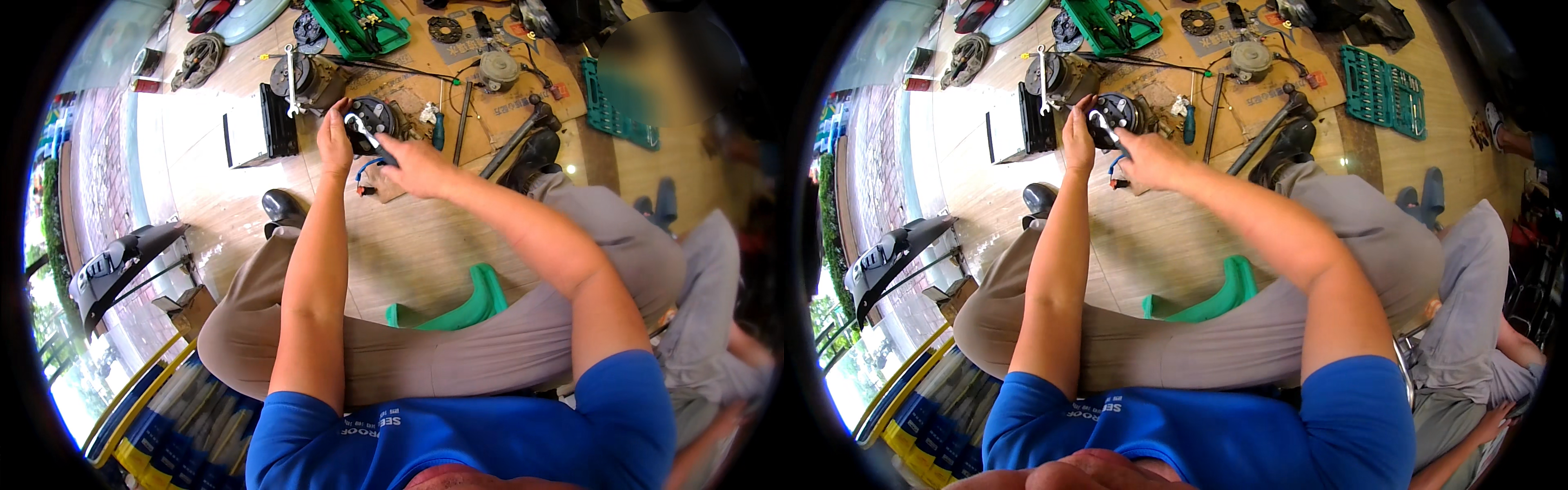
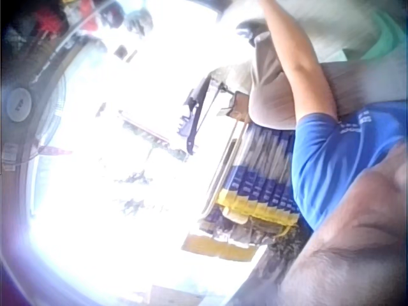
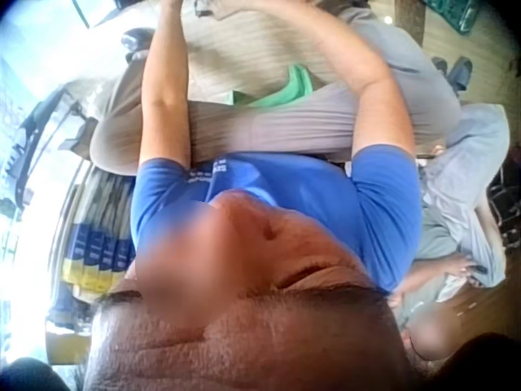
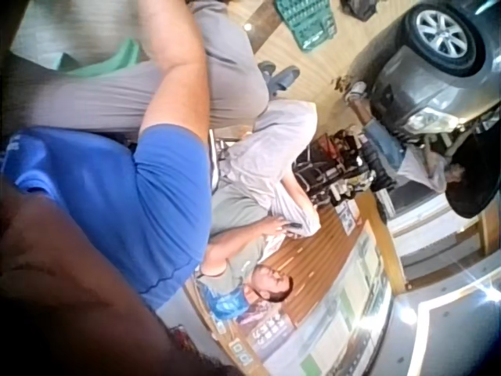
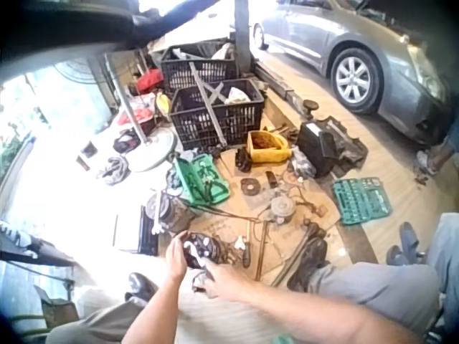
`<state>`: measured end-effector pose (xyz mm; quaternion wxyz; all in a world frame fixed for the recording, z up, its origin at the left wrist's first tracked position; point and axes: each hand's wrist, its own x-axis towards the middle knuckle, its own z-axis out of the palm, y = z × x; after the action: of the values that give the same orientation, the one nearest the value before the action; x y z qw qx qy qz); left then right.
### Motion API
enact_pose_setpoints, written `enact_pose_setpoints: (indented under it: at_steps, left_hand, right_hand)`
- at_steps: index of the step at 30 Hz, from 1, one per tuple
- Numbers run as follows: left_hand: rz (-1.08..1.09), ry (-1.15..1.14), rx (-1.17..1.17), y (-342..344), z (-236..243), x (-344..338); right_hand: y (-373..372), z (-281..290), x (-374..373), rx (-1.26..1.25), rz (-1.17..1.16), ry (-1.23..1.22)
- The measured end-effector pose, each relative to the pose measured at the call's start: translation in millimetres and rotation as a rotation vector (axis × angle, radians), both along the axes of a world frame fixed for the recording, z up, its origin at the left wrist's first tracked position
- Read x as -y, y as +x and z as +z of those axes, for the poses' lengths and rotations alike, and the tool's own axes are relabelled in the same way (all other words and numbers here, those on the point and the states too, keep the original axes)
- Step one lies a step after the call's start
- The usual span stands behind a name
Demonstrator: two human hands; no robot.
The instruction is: The person disassembles an automotive component, using a wrench and a screwdriver to remove screws and internal parts while sitting on the floor.
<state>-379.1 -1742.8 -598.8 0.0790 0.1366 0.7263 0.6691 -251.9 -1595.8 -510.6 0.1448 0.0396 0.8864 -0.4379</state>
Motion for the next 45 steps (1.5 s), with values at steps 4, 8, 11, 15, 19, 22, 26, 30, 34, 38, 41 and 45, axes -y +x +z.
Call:
enact_pose_setpoints:
  at_steps: [4,8,11,15,19,22,26,30,34,38,41,45]
  left_hand:
    - [-0.102,-0.151,-0.076,1.0,4.3,2.8]
    - [-0.183,-0.304,-0.180,0.4,8.6,3.3]
    - [-0.219,-0.300,-0.146,-0.8,11.6,3.3]
    - [-0.258,-0.242,-0.039,-5.9,8.6,6.9]
    - [-0.256,-0.240,-0.061,-5.7,4.4,11.6]
    - [-0.250,-0.208,-0.043,-6.1,2.9,8.2]
    - [-0.234,-0.200,-0.043,-5.0,4.9,9.4]
    - [-0.190,-0.276,-0.055,2.3,11.5,2.7]
    - [-0.221,-0.293,-0.053,-2.8,14.5,1.6]
    - [-0.345,-0.340,-0.030,-17.9,14.2,0.3]
    - [-0.377,-0.360,-0.049,-17.7,11.9,-3.0]
    - [-0.440,-0.421,-0.085,-17.7,14.2,-13.5]
  right_hand:
    - [4.6,7.9,21.2,0.018,0.000,-0.018]
    - [5.5,6.6,25.7,0.048,0.019,0.083]
    - [12.8,7.0,29.8,0.053,-0.036,0.083]
    - [-0.6,8.1,17.2,0.088,0.048,0.101]
    - [-10.0,17.7,2.1,0.082,0.125,0.134]
    - [-5.2,11.4,6.7,0.071,0.088,0.109]
    - [4.2,8.5,30.5,0.091,-0.008,0.100]
    - [8.1,7.5,34.7,0.088,-0.020,0.050]
    - [5.7,-9.1,47.5,0.091,-0.122,-0.079]
    - [3.6,-13.7,64.9,0.076,-0.185,-0.185]
    - [4.0,-21.3,70.4,0.113,-0.203,-0.168]
    - [6.1,-30.9,69.0,0.148,-0.223,-0.216]
